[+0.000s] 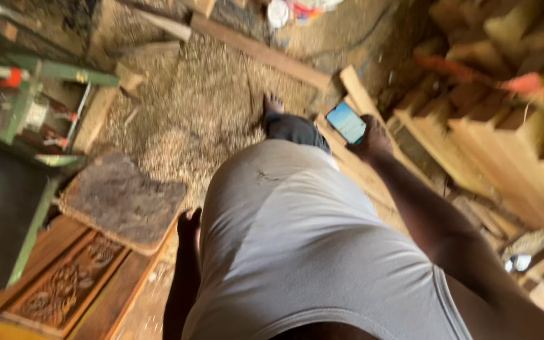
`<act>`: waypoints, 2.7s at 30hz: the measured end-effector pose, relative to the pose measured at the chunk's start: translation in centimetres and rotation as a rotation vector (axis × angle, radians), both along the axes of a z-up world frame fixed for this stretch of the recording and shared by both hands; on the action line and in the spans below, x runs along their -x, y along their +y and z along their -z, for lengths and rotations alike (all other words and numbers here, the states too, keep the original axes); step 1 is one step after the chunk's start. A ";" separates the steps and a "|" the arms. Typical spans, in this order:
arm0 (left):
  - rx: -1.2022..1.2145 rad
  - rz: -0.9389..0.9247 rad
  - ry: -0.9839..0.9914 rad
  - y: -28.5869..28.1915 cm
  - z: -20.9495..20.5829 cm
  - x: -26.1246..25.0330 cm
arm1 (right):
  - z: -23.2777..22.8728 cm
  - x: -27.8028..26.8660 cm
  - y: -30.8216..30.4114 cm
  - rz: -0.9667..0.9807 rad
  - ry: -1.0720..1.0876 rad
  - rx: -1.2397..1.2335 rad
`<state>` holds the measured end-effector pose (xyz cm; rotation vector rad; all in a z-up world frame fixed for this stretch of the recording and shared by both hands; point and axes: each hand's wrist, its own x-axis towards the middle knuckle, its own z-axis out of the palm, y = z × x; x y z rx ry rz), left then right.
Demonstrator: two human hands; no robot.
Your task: The person opens a white container of glue, stirs it with a stick, and then uses a brush to apply the glue to a long wooden plank resting on a workbench.
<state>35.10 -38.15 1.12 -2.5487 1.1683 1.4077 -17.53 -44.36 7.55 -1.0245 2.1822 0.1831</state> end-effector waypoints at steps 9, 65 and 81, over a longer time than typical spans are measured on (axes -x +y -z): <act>0.139 0.189 -0.015 -15.2 -1.7 6.4 | 3.0 6.4 -7.0 0.053 -0.764 0.167; 1.206 0.802 0.162 -71.9 -27.4 22.1 | 0.2 -11.7 -14.6 0.540 -0.436 0.378; 0.972 0.918 -0.146 -77.9 -23.9 23.5 | -4.5 -3.4 -6.5 0.332 -0.071 -0.042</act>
